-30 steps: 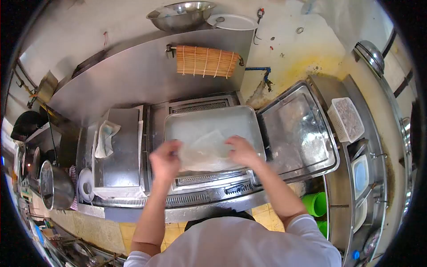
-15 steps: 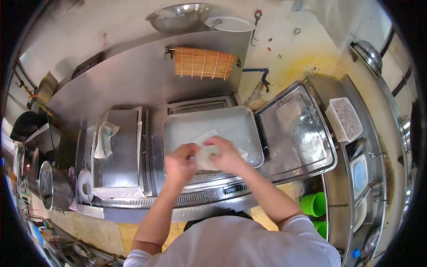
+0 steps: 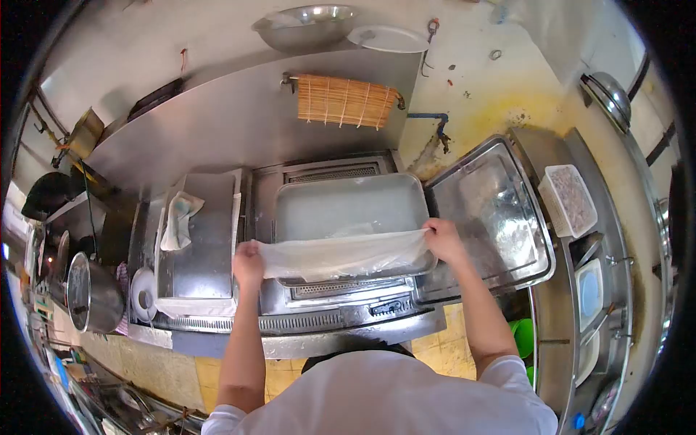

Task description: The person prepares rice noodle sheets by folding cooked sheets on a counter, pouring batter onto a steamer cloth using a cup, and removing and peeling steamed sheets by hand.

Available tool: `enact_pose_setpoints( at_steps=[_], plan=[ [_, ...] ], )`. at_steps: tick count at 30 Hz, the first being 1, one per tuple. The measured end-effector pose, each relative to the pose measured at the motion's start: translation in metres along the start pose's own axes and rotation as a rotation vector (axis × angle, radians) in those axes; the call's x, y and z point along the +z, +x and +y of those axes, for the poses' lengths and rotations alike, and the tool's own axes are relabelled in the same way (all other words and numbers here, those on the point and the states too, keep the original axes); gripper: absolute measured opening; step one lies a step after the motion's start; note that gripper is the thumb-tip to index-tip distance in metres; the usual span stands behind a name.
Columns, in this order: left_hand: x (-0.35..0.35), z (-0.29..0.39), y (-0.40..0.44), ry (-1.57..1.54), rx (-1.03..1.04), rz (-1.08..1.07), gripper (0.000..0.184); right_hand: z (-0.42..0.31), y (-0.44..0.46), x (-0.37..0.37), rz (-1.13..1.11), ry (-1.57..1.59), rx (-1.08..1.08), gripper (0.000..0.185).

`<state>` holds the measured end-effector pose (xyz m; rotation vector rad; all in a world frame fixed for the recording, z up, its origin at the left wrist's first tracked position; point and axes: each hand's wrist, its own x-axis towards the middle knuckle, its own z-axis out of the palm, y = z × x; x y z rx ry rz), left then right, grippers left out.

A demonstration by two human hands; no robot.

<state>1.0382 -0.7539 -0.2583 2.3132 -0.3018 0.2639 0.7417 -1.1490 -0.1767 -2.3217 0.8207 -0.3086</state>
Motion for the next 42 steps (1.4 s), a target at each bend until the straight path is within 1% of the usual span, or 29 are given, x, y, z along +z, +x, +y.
enact_pose_setpoints(
  at_steps=[1, 2, 3, 4, 5, 7, 8, 10, 11, 12, 13, 15, 16, 19, 22, 24, 26, 27, 29, 30, 32, 34, 35, 36, 37, 38, 39, 41, 42],
  plan=[
    [0.009, -0.004, -0.004, 0.109, -0.004, -0.057, 0.032, -0.02, -0.002, -0.004, -0.039, 0.049, -0.029, 0.018],
    [0.013, 0.013, -0.01, 0.021, 0.065, -0.165, 0.041, -0.056, -0.009, -0.009, -0.078, 0.098, -0.056, 0.018],
    [0.018, 0.048, -0.021, -0.066, 0.134, -0.275, 0.052, -0.085, -0.013, -0.007, -0.117, 0.147, -0.081, 0.018],
    [0.01, 0.103, -0.039, -0.195, 0.118, -0.386, 0.061, -0.101, -0.014, 0.002, -0.151, 0.204, -0.124, 0.015],
    [0.001, 0.15, -0.051, -0.311, 0.237, -0.508, 0.064, -0.115, -0.016, 0.009, -0.186, 0.262, -0.169, 0.015],
    [-0.008, 0.209, -0.068, -0.416, 0.486, -0.691, 0.057, -0.172, -0.027, -0.015, -0.346, 0.359, -0.099, 0.017],
    [-0.006, 0.22, -0.067, -0.446, 0.502, -0.721, 0.052, -0.188, -0.028, -0.025, -0.425, 0.406, -0.065, 0.019],
    [-0.005, 0.238, -0.06, -0.509, 0.536, -0.784, 0.043, -0.181, -0.021, -0.032, -0.239, 0.433, -0.317, 0.026],
    [-0.01, 0.244, -0.056, -0.557, 0.549, -0.713, 0.037, -0.174, -0.016, -0.035, -0.144, 0.445, -0.44, 0.031],
    [-0.019, 0.253, -0.051, -0.604, 0.56, -0.643, 0.033, -0.159, -0.008, -0.034, -0.186, 0.692, -0.454, 0.043],
    [-0.027, 0.26, -0.049, -0.651, 0.57, -0.572, 0.029, -0.159, -0.008, -0.032, -0.215, 0.769, -0.403, 0.045],
    [-0.033, 0.27, -0.047, -0.589, 0.645, -0.445, 0.028, -0.164, -0.01, -0.023, -0.273, 0.923, -0.296, 0.048],
    [-0.035, 0.272, -0.047, -0.556, 0.682, -0.38, 0.029, -0.163, -0.011, -0.006, -0.3, 0.937, -0.25, 0.039],
    [-0.043, 0.264, -0.046, -0.535, 0.6, -0.397, 0.027, -0.154, -0.03, 0.047, -0.335, 0.611, 0.047, 0.028],
    [-0.049, 0.219, -0.029, -0.551, 0.563, -0.219, 0.026, -0.083, -0.02, 0.078, -0.21, 0.269, -0.166, 0.025],
    [-0.05, 0.176, -0.024, -0.658, 0.3, -0.107, 0.045, -0.008, -0.005, 0.092, -0.205, 0.032, -0.155, 0.026],
    [-0.054, 0.151, -0.022, -0.58, 0.179, -0.08, 0.038, 0.03, -0.007, 0.085, -0.193, -0.141, -0.019, 0.027],
    [-0.055, 0.146, -0.023, -0.536, 0.145, -0.082, 0.035, 0.022, -0.004, 0.082, -0.196, -0.143, -0.04, 0.027],
    [-0.031, 0.138, -0.035, -0.693, 0.213, -0.202, 0.026, -0.029, -0.007, 0.064, -0.208, -0.142, -0.076, 0.025],
    [-0.029, 0.152, -0.04, -0.427, 0.407, -0.149, 0.025, -0.058, -0.01, 0.069, -0.062, -0.063, -0.307, 0.026],
    [-0.031, 0.185, -0.055, -0.401, 0.454, -0.329, 0.027, -0.14, -0.017, 0.069, -0.097, 0.356, -0.412, 0.028],
    [-0.052, 0.201, -0.051, -0.452, 0.527, -0.326, 0.024, -0.154, -0.019, 0.088, -0.354, 0.372, -0.219, 0.03],
    [-0.056, 0.206, -0.047, -0.48, 0.567, -0.326, 0.023, -0.153, -0.021, 0.095, -0.478, 0.378, -0.119, 0.031],
    [-0.06, 0.193, -0.035, -0.46, 0.584, -0.232, 0.024, -0.137, -0.02, 0.102, -0.411, 0.277, -0.108, 0.029],
    [-0.064, 0.175, -0.023, -0.558, 0.516, -0.148, 0.026, -0.106, -0.016, 0.108, -0.345, 0.174, -0.102, 0.028],
    [-0.063, 0.154, -0.014, -0.719, 0.343, -0.112, 0.028, -0.075, -0.012, 0.113, -0.282, 0.073, -0.096, 0.027],
    [-0.069, 0.141, -0.006, -0.519, 0.285, -0.005, 0.031, -0.041, -0.006, 0.113, -0.249, -0.057, -0.174, 0.026],
    [-0.056, 0.112, -0.005, -0.391, 0.117, -0.064, 0.023, -0.015, -0.012, 0.115, -0.117, -0.272, -0.313, 0.024],
    [-0.038, 0.094, -0.009, -0.276, 0.128, -0.153, 0.015, -0.012, -0.017, 0.116, -0.018, -0.358, -0.38, 0.023]
  ],
)
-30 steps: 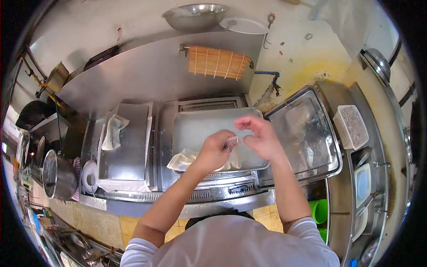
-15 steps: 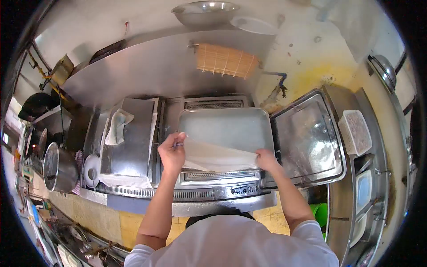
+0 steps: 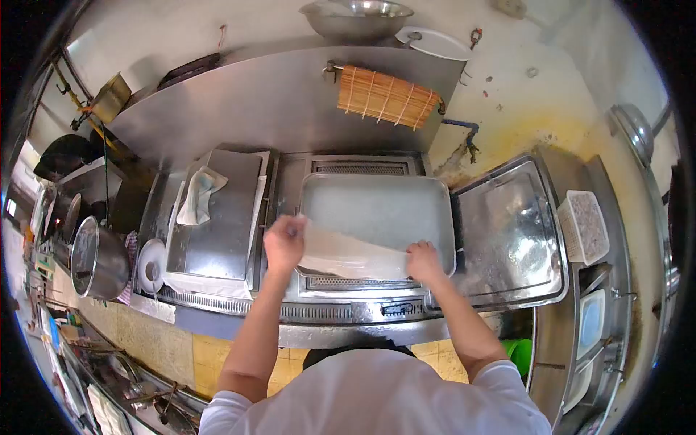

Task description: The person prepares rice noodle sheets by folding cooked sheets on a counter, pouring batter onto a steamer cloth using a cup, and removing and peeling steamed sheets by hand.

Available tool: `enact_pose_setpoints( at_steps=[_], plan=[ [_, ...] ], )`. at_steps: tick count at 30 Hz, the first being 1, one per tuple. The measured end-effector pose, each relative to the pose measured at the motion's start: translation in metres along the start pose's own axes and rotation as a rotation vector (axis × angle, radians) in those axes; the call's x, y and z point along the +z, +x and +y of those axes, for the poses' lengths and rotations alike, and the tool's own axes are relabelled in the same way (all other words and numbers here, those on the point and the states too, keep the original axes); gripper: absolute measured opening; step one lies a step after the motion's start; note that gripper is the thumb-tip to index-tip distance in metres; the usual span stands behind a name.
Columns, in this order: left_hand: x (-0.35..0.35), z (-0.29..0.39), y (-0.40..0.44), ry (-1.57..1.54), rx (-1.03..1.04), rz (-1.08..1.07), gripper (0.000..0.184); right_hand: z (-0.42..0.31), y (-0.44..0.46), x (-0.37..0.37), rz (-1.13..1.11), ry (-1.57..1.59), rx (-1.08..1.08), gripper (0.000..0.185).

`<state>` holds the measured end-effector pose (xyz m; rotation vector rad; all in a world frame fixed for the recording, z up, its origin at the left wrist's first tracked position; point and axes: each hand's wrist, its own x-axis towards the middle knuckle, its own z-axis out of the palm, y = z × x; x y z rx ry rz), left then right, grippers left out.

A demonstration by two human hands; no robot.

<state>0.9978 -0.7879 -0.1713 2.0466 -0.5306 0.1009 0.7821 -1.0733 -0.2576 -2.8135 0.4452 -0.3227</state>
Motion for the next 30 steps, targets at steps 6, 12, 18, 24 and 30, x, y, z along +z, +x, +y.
enact_pose_setpoints(
  at_steps=[6, 12, 18, 24, 30],
  plan=[
    [0.077, -0.081, -0.046, 0.51, 0.07, -0.596, 0.032, -0.006, 0.006, 0.019, -0.487, -0.139, 0.215, 0.027],
    [0.08, 0.044, -0.021, -0.049, 0.165, -0.374, 0.012, -0.044, 0.049, -0.026, -0.06, 0.597, 0.184, 0.031],
    [0.037, 0.11, 0.01, -0.26, 0.374, -0.139, 0.02, -0.093, 0.049, -0.071, -0.251, 0.837, 0.276, 0.03],
    [0.037, 0.043, -0.002, -0.164, 0.315, -0.093, 0.034, -0.005, 0.026, -0.043, -0.321, 0.286, 0.225, 0.031],
    [0.042, 0.098, -0.019, -0.091, 0.474, -0.325, 0.036, -0.119, 0.045, -0.067, -0.207, 0.92, 0.169, 0.026]
  ],
)
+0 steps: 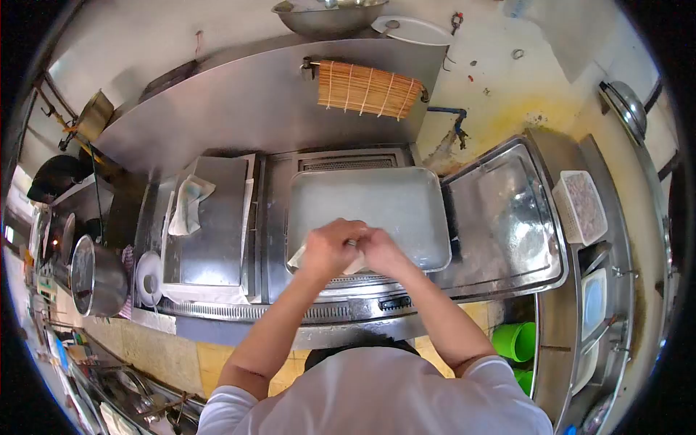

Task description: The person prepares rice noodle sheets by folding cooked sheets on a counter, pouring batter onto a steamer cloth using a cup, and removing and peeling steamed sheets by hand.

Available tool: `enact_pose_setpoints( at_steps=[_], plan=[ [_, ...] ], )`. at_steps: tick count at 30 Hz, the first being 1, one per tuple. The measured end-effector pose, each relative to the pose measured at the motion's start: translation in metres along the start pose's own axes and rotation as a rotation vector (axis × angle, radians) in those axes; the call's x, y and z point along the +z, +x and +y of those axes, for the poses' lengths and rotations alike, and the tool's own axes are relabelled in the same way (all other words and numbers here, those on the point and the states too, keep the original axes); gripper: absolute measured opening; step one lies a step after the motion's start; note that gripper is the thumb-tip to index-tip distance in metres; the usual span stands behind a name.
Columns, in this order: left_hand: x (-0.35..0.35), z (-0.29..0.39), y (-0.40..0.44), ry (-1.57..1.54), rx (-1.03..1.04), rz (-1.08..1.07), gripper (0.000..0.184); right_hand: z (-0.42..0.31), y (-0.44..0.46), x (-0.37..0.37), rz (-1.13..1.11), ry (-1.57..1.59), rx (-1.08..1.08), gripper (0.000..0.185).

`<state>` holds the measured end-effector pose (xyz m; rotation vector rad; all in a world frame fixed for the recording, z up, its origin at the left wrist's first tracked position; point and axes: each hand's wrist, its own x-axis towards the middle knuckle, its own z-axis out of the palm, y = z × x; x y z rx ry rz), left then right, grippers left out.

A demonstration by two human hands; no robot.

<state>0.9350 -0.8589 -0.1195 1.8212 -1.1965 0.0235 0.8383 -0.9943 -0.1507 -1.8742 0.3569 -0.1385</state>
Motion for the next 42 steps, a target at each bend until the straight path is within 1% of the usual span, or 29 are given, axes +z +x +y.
enact_pose_setpoints(
  at_steps=[1, 3, 5, 6, 8, 9, 11, 12, 14, 15, 17, 18, 20, 23, 26, 27, 28, 29, 32, 33, 35, 38, 39, 40, 41, 42],
  plan=[
    [-0.006, -0.015, -0.004, -0.03, -0.031, 0.082, 0.034, 0.021, 0.001, -0.002, -0.026, -0.191, 0.026, 0.026],
    [-0.023, -0.065, -0.014, -0.088, -0.098, 0.257, 0.03, 0.088, 0.009, -0.014, -0.086, -0.58, 0.073, 0.024],
    [-0.041, -0.085, -0.028, 0.048, -0.377, 0.338, 0.026, 0.117, 0.0, -0.041, -0.11, -0.852, 0.207, 0.028],
    [-0.037, -0.103, -0.041, 0.112, -0.414, 0.269, 0.018, 0.124, -0.004, -0.047, -0.121, -0.986, 0.278, 0.03],
    [-0.013, -0.144, -0.069, 0.236, -0.483, 0.134, 0.008, 0.127, -0.016, -0.04, 0.017, -0.971, 0.091, 0.032],
    [-0.005, -0.145, -0.077, 0.335, -0.435, -0.018, 0.012, 0.128, -0.02, -0.037, 0.082, -0.96, -0.004, 0.032],
    [0.014, -0.141, -0.086, 0.527, -0.327, -0.327, 0.022, 0.151, -0.009, -0.033, -0.142, -0.903, 0.244, 0.032],
    [0.02, -0.142, -0.085, 0.513, -0.355, -0.371, 0.022, 0.149, -0.004, -0.033, -0.251, -0.869, 0.367, 0.032],
    [0.032, -0.145, -0.083, 0.485, -0.414, -0.454, 0.024, 0.146, -0.001, -0.044, -0.234, -0.984, 0.511, 0.034],
    [0.032, -0.136, -0.076, 0.398, -0.465, -0.396, 0.022, 0.133, 0.001, -0.05, -0.225, -1.04, 0.582, 0.035],
    [0.027, -0.102, -0.047, 0.221, -0.559, -0.278, 0.02, 0.08, 0.004, -0.06, -0.156, -1.07, 0.365, 0.035],
    [0.029, -0.086, -0.035, 0.133, -0.454, -0.194, 0.015, 0.065, 0.007, -0.059, -0.124, -1.08, 0.26, 0.035],
    [0.031, -0.054, -0.014, -0.041, -0.241, -0.029, 0.015, 0.069, 0.024, -0.036, 0.168, -0.614, -0.245, 0.035],
    [0.028, -0.026, 0.011, -0.201, -0.097, 0.082, 0.032, 0.0, 0.025, -0.006, 0.071, 0.22, -0.033, 0.03],
    [-0.01, -0.021, 0.018, -0.141, -0.039, 0.16, 0.037, 0.009, 0.006, -0.015, -0.008, -0.124, 0.113, 0.028],
    [-0.019, -0.028, 0.018, -0.204, -0.009, 0.252, 0.036, 0.036, 0.001, -0.023, -0.024, -0.291, 0.093, 0.029],
    [-0.028, -0.034, 0.015, -0.146, -0.081, 0.275, 0.037, 0.082, -0.001, -0.035, -0.044, -0.46, 0.071, 0.029],
    [-0.033, -0.038, 0.012, -0.087, -0.154, 0.299, 0.037, 0.108, -0.002, -0.044, -0.066, -0.63, 0.046, 0.03],
    [-0.018, -0.051, -0.007, -0.025, -0.17, 0.224, 0.037, 0.081, -0.016, -0.067, -0.104, -0.759, 0.173, 0.03],
    [-0.01, -0.041, -0.006, -0.011, -0.158, 0.146, 0.037, 0.061, -0.015, -0.06, 0.009, -0.56, 0.037, 0.03],
    [0.008, -0.009, -0.006, 0.012, -0.143, -0.022, 0.035, 0.017, -0.008, -0.025, 0.225, -0.15, -0.213, 0.03],
    [0.006, 0.001, 0.001, 0.039, 0.049, 0.073, 0.042, -0.006, -0.008, -0.007, 0.051, -0.132, 0.073, 0.029],
    [-0.002, -0.006, 0.002, -0.063, -0.002, 0.151, 0.042, 0.01, -0.009, -0.011, 0.044, -0.283, 0.058, 0.029],
    [-0.017, -0.019, 0.0, -0.164, -0.057, 0.234, 0.042, 0.041, -0.008, -0.02, 0.031, -0.438, 0.04, 0.029],
    [-0.033, -0.028, -0.002, -0.119, -0.06, 0.298, 0.041, 0.073, -0.006, -0.032, 0.014, -0.595, 0.02, 0.029],
    [-0.039, -0.063, -0.013, -0.16, -0.112, 0.351, 0.041, 0.102, -0.007, -0.048, -0.006, -0.671, 0.054, 0.032]
  ],
)
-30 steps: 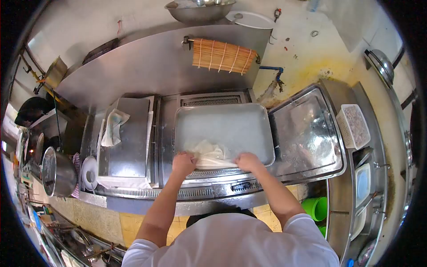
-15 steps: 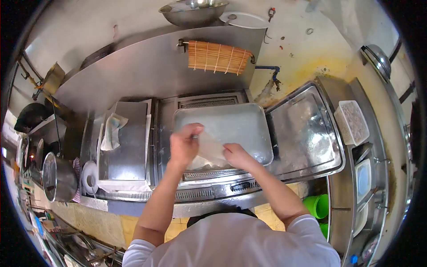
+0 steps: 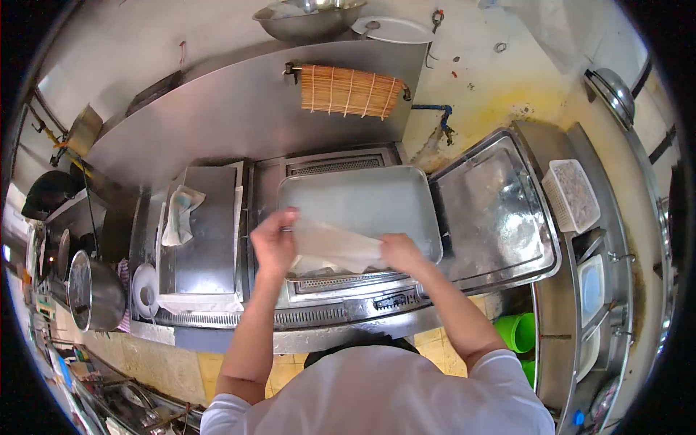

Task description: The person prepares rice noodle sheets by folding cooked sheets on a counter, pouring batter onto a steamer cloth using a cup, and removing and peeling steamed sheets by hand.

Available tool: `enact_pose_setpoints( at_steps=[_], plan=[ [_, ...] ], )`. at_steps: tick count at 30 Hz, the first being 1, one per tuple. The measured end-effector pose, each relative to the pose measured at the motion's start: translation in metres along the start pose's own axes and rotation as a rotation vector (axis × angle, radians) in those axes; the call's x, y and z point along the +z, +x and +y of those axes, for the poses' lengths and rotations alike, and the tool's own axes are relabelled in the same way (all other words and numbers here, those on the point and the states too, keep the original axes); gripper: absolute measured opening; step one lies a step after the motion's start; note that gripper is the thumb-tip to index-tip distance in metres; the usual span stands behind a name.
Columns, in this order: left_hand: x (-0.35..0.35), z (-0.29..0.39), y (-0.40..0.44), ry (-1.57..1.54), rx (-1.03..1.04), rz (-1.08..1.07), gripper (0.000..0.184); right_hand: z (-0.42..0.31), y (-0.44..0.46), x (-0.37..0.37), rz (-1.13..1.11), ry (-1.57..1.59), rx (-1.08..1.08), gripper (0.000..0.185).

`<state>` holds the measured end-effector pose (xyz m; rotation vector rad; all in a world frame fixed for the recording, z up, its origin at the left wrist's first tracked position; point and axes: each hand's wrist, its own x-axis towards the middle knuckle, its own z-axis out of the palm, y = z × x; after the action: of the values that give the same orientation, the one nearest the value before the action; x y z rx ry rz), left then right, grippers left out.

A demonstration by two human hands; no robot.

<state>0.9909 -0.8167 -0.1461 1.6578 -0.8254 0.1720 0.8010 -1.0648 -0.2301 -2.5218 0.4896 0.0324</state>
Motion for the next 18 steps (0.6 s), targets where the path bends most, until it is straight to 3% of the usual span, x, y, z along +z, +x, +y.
enact_pose_setpoints(
  at_steps=[2, 3, 5, 6, 8, 9, 10, 12, 15, 16, 18],
  plan=[
    [-0.023, -0.029, -0.008, 0.076, -0.276, 0.261, 0.023, 0.056, -0.01, -0.005, -0.046, -0.106, 0.085, 0.033],
    [-0.039, -0.056, -0.013, 0.101, -0.261, 0.342, 0.019, 0.071, -0.015, -0.01, -0.066, -0.139, 0.142, 0.031],
    [-0.064, -0.074, -0.018, 0.233, -0.529, 0.33, 0.024, 0.064, -0.024, -0.034, 0.021, -0.01, 0.225, 0.026],
    [-0.059, -0.076, -0.027, 0.205, -0.472, 0.25, 0.026, 0.058, -0.026, -0.046, 0.06, 0.054, 0.263, 0.025],
    [-0.039, -0.075, -0.04, 0.151, -0.352, 0.084, 0.029, 0.042, -0.015, -0.043, 0.24, 0.005, -0.067, 0.031],
    [-0.016, -0.064, -0.044, 0.089, -0.345, 0.024, 0.033, 0.011, -0.008, -0.045, 0.218, 0.205, -0.072, 0.033],
    [0.004, -0.048, -0.042, 0.058, -0.158, -0.095, 0.036, -0.031, -0.002, -0.049, 0.197, 0.405, -0.077, 0.036],
    [0.038, 0.029, -0.024, 0.116, -0.051, -0.269, 0.037, -0.099, 0.003, -0.051, 0.159, 0.64, -0.197, 0.04],
    [0.036, 0.091, 0.003, 0.065, 0.024, -0.265, 0.035, -0.119, 0.009, -0.031, -0.075, 0.578, 0.006, 0.035],
    [0.026, 0.085, 0.012, 0.043, 0.127, -0.191, 0.037, -0.107, 0.009, -0.02, -0.05, 0.515, 0.0, 0.035],
    [-0.002, 0.063, 0.02, 0.042, 0.111, -0.069, 0.046, -0.066, 0.007, -0.002, -0.006, 0.383, -0.018, 0.035]
  ],
)
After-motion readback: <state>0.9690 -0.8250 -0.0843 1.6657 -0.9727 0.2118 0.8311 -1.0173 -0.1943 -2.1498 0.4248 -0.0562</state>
